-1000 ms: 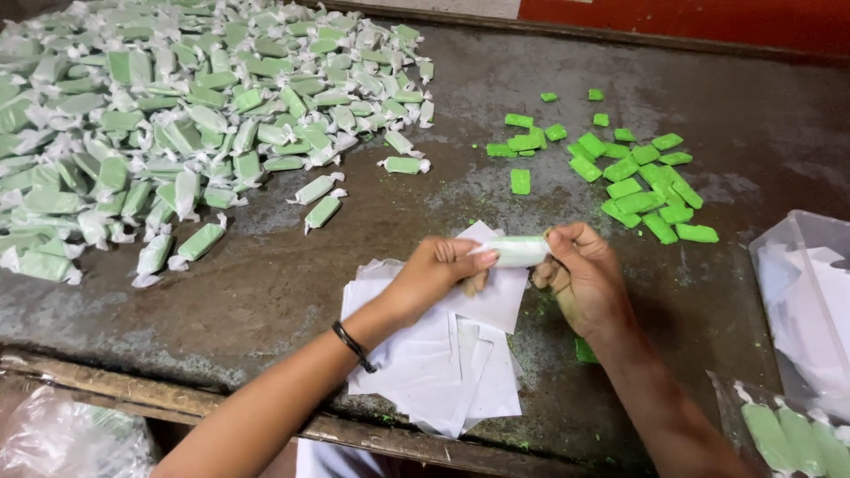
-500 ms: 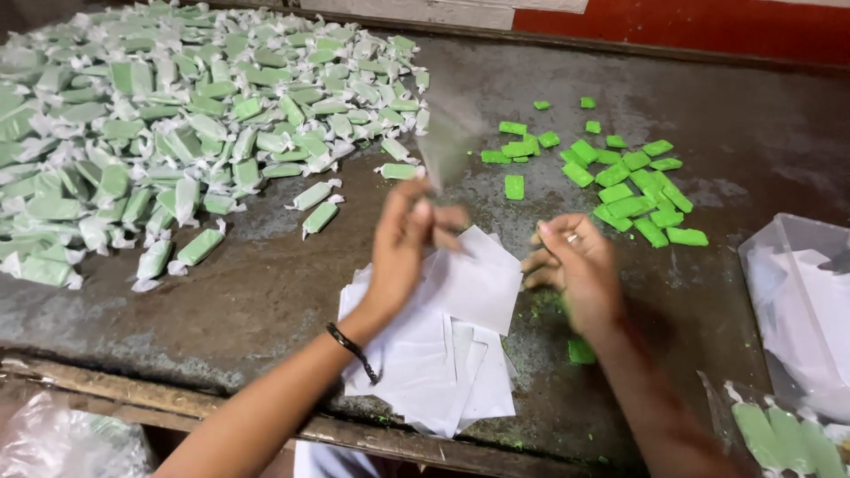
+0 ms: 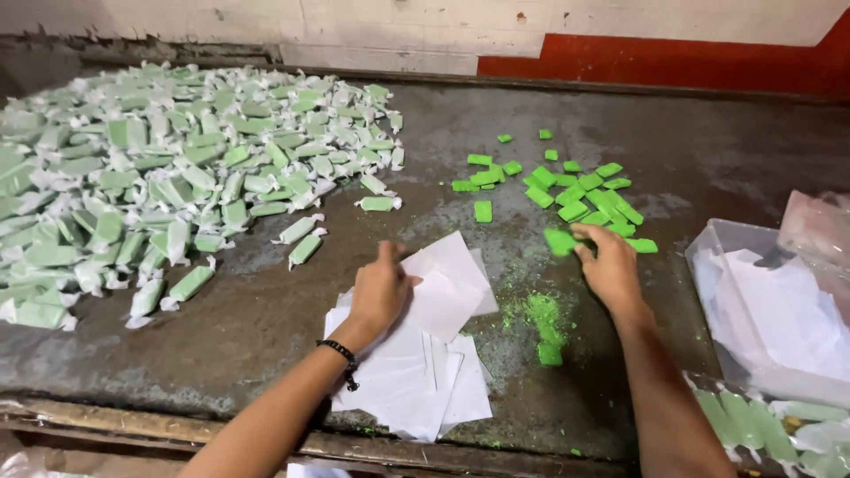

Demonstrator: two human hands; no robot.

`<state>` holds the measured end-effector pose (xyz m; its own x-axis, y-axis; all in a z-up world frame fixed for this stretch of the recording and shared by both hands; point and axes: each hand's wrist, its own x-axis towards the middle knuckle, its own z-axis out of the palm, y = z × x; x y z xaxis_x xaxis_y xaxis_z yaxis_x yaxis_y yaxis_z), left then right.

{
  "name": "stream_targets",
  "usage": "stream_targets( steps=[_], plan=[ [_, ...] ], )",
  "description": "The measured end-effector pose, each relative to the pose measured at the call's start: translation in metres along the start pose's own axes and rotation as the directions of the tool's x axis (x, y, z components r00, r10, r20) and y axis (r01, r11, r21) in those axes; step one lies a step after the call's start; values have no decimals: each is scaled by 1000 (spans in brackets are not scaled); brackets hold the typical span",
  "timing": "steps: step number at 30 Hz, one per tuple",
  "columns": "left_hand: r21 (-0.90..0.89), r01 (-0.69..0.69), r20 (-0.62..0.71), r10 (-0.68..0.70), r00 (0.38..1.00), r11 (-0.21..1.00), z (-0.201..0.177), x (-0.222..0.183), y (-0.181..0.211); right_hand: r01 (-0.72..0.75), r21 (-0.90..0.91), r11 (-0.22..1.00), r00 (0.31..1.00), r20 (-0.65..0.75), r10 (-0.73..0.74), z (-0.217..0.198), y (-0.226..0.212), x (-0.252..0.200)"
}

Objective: The person is manually wrapping small green rectangular items in individual sheets of white paper at a very high speed, placing the finished products into a pile.

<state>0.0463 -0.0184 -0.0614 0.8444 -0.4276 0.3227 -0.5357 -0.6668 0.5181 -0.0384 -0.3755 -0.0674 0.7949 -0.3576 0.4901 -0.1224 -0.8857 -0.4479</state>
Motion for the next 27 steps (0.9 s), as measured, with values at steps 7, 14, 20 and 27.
stream_targets(
  steps=[7, 14, 20, 27],
  plan=[
    [66, 84, -54, -80, 995, 994, -10, 8, -7, 5, -197, 980, 978, 204, 36, 16, 5, -4],
    [-249, 197, -35, -212, 977, 948, 29, 25, -51, -56, 81, 995, 998, -15, 57, 10, -31, -10],
    [-325, 192, -26, -212, 977, 926, -28, 4, 7, 41, 330, 943, 991, -131, 3, 11, -68, -17],
    [-449, 24, -156, -105, 982, 893, -50, 4, 25, 320, 498, 806, 935, -305, -183, 16, -120, -27]
  ],
)
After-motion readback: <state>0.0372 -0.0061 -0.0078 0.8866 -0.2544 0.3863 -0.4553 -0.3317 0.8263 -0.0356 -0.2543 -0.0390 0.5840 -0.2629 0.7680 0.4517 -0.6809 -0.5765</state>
